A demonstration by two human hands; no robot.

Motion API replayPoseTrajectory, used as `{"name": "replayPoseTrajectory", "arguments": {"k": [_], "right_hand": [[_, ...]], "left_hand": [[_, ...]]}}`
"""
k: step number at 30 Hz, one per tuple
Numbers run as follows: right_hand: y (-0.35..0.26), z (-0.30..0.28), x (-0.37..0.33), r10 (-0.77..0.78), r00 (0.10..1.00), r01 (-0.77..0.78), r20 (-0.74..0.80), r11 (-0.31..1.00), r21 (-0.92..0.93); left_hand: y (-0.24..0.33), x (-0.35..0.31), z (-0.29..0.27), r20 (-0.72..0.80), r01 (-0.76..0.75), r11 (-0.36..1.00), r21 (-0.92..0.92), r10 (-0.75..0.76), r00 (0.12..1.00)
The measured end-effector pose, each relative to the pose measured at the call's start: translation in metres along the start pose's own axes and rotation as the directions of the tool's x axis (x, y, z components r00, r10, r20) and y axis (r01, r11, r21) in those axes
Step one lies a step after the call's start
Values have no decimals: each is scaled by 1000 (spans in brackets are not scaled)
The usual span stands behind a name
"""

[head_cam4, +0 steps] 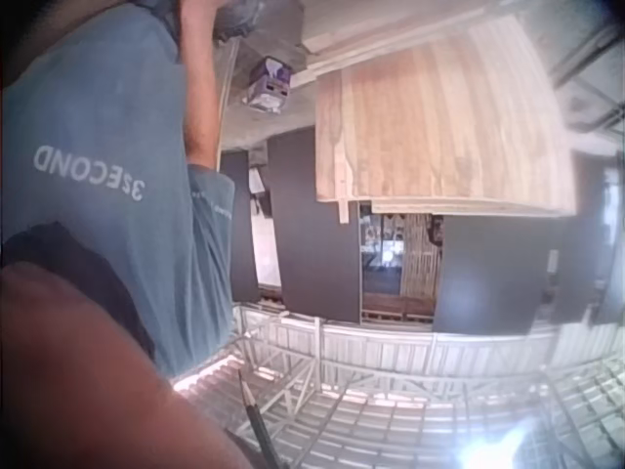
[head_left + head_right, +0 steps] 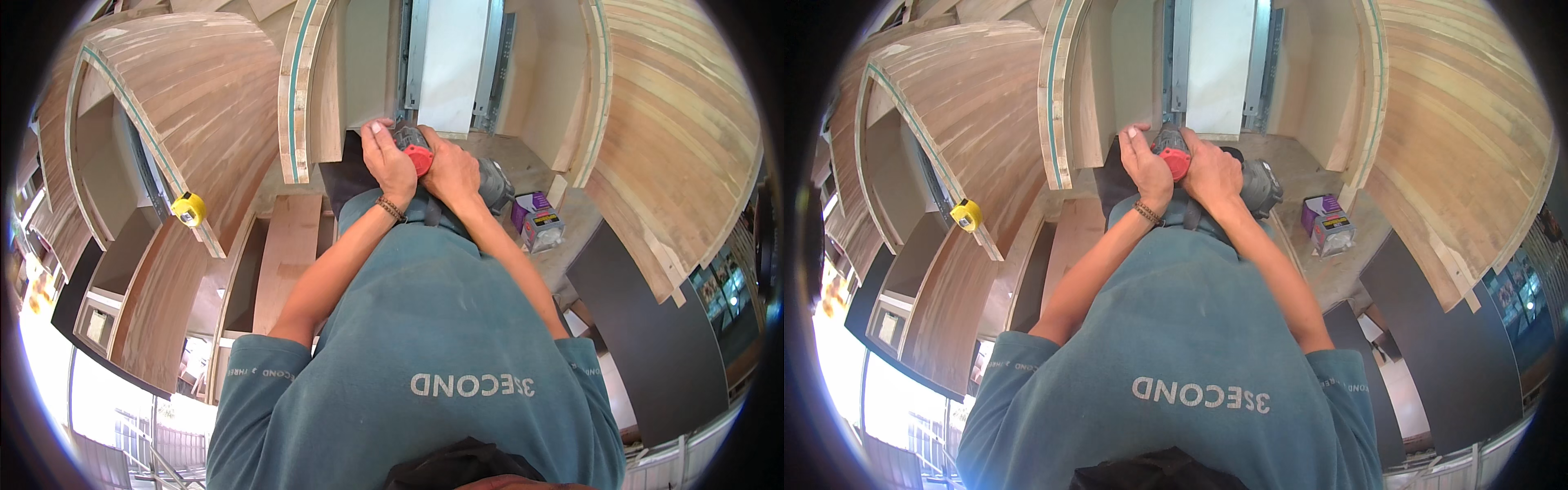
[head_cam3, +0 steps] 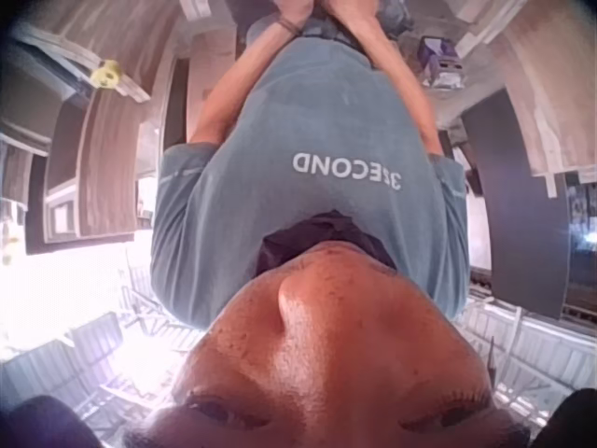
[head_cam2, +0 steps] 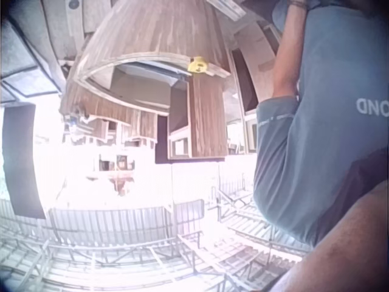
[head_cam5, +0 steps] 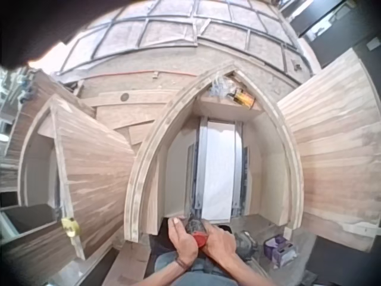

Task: The person measures and marks a wooden cabinet interior, then installs metal drawer slides using a power drill. They secure the slides to the cabinet sides and test the fit of a drawer panel.

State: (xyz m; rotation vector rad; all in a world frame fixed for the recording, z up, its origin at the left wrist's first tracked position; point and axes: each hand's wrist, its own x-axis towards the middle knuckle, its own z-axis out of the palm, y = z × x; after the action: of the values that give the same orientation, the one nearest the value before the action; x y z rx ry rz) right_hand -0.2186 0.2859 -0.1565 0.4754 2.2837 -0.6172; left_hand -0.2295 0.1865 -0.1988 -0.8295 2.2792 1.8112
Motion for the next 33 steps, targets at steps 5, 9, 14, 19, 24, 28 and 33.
{"name": "replayPoseTrajectory", "arguments": {"k": [5,9,14,19,24,28,33], "right_hand": [[4,1,0,-8,999,7,33,1000,18],[6,3,3,-12,999,11,35,999,34],[4,-3,6,-4,998,2,59,999,36],[0,0,6,-23,999,22,46,1000,20],[2,3,8,-3,998,2,68,1000,18],[-2,-4,10,25,997,-29,79,999,44],[0,-4,11,21,996,-23,91,999,22]], "left_hand": [[-1,-3,-1,19,-21,999,39,20,1000],[-4,0,0,38,-68,997,43,66,997],[0,2,2,45,-84,994,75,81,996],[-4,1,-7,66,-41,995,95,35,997],[-1,5,-2,62,-69,996,64,65,996],[-2,7,-2,77,-83,991,101,75,994],[-1,7,0,86,-83,991,108,74,994]]}}
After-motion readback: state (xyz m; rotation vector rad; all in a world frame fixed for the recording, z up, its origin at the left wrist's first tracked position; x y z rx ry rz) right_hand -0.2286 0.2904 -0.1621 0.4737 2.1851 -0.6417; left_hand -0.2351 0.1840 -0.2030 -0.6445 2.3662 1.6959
